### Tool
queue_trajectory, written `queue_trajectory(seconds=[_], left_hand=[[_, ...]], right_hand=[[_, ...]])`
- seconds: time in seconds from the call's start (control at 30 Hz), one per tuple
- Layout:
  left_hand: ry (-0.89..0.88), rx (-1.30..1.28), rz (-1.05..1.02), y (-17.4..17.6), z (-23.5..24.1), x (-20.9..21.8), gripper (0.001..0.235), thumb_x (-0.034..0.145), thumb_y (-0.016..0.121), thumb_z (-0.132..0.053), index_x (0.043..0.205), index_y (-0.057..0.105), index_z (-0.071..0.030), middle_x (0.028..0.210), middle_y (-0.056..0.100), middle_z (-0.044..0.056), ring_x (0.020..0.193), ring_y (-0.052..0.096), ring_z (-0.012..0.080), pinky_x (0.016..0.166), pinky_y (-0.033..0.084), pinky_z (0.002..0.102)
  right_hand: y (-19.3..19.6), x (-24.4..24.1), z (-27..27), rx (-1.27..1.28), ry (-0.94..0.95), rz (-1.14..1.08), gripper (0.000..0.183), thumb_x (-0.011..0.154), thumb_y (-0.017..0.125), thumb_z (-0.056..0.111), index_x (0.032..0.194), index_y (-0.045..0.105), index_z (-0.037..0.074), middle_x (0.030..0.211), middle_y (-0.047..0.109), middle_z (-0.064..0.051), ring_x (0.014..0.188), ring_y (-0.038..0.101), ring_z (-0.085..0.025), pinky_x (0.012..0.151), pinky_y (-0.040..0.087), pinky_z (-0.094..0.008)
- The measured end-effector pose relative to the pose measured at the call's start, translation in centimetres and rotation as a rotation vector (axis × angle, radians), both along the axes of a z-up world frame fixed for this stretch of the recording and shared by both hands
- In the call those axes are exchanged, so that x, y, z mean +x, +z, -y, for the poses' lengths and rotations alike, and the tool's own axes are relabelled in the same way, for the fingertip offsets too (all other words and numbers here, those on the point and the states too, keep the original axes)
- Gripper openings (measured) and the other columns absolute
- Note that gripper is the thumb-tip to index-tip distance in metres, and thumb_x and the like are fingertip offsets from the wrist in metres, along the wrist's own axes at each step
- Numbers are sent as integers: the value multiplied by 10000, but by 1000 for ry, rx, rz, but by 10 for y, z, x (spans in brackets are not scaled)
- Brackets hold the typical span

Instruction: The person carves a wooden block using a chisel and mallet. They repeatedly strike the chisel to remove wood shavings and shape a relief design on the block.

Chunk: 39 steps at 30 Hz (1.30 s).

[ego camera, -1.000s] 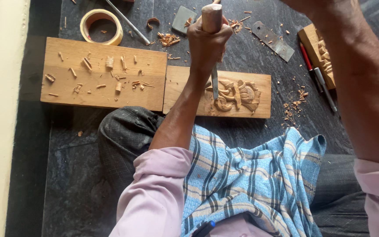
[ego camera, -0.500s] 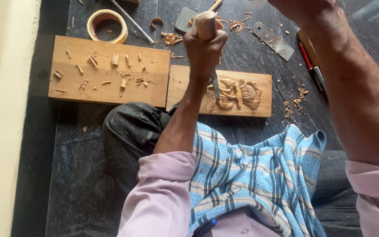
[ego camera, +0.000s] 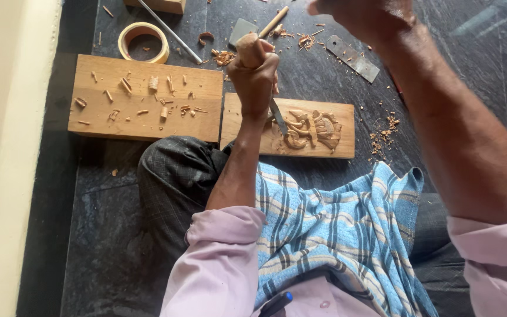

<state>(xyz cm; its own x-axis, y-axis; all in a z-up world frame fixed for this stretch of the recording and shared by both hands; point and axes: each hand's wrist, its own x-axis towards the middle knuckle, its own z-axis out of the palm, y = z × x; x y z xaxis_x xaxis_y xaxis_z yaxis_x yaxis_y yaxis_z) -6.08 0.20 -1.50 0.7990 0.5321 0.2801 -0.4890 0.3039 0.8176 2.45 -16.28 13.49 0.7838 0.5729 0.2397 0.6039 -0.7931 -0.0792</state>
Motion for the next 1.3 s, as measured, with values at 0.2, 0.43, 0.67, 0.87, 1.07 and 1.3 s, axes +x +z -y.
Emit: queue_trajectory(seconds=[0.2,0.43,0.67,0.87,1.07,1.3], left_hand=[[-27,-75,-46,17,-3,-25,185,838,631,107,920,664,-56,587,608,-4,445,589,61,371,450,201],[11,-152,-39,13,-4,-34,206,811,615,112,906,692,-54,602,629,18,423,587,71,350,475,212],[5,-115,-36,3,-5,-26,144,859,615,73,881,694,-45,589,620,27,433,595,75,354,477,210],[-22,-112,-38,9,-5,-29,144,851,614,87,895,680,-33,598,611,10,451,597,77,387,477,217],[79,-79,-37,11,-3,-40,152,851,613,68,911,683,-53,564,619,8,413,599,68,345,491,206],[56,-181,-56,5,-2,-45,159,847,610,95,912,679,-34,575,613,14,408,572,71,332,469,216]], right_hand=[[17,-17,-16,-36,33,-65,230,1070,759,310,1067,763,80,799,732,-124,648,690,-201,547,563,-358],[24,-28,-19,-128,127,42,193,1053,717,241,1073,751,53,793,723,-116,637,695,-170,501,575,-326],[44,-43,14,-104,76,-8,198,1049,725,246,1082,741,52,801,719,-116,641,693,-174,509,579,-330],[36,-49,5,-127,71,-34,205,1045,732,251,1090,732,51,809,716,-115,645,692,-177,516,582,-334],[32,-48,-16,-131,66,-53,213,1042,739,255,1098,723,50,816,712,-115,648,690,-181,522,586,-338],[30,-43,-39,-173,76,-53,225,1038,747,260,1107,713,49,825,709,-114,653,689,-185,530,589,-342]])
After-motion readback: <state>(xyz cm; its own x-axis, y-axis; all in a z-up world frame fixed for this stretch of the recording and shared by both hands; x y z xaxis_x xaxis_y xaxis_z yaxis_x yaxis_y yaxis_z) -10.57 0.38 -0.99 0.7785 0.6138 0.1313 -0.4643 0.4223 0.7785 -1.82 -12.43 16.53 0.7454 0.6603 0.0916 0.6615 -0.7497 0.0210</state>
